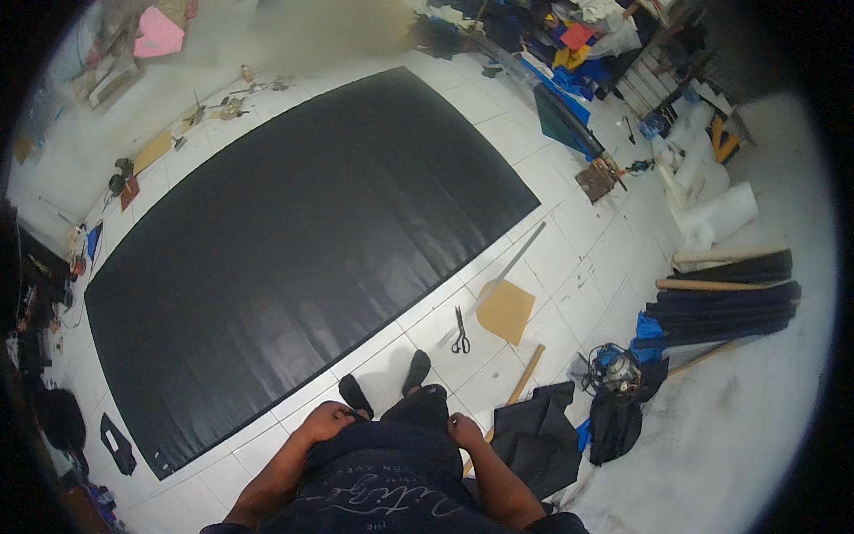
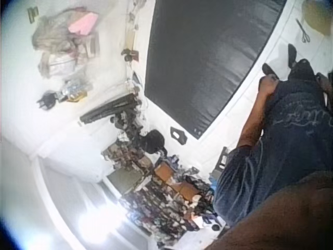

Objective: The person cuts a large sheet of material using scissors and sets a piece aside. Next, the person cuts the plastic wrap off a cylinder with scissors, slits the outer sleeve open along its length, and spreads it flat across the sheet on the floor.

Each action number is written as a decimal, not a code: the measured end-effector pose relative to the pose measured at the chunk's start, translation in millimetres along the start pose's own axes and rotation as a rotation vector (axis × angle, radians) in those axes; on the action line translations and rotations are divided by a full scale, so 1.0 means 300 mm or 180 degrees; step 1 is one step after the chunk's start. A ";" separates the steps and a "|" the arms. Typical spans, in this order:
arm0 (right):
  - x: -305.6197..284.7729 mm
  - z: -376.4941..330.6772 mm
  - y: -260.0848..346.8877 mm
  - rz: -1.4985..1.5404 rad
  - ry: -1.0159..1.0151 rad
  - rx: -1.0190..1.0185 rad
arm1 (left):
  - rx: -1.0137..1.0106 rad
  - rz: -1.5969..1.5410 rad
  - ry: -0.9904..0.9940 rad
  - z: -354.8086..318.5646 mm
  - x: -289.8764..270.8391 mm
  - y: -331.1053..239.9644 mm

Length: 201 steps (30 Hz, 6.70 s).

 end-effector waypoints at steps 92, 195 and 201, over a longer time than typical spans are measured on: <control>0.062 1.832 -0.761 -0.0579 -0.1724 -0.0557 | 0.0539 0.1436 -0.2922 1.903 0.577 0.721; 0.962 1.817 -0.175 0.1333 0.1532 -0.1054 | 0.0475 0.0361 -0.3565 1.913 0.577 0.718; 0.967 1.816 -0.186 0.1054 0.1549 -0.0778 | 0.0505 0.0280 -0.3642 1.902 0.576 0.723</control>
Point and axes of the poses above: each hand's wrist, its own z-axis towards the middle knuckle, its own x-axis out of the palm, y = z × x, the point moved 9 cm from there along z, towards the middle knuckle, and after that the axes turned 10 degrees about z, right-handed, at the moved point
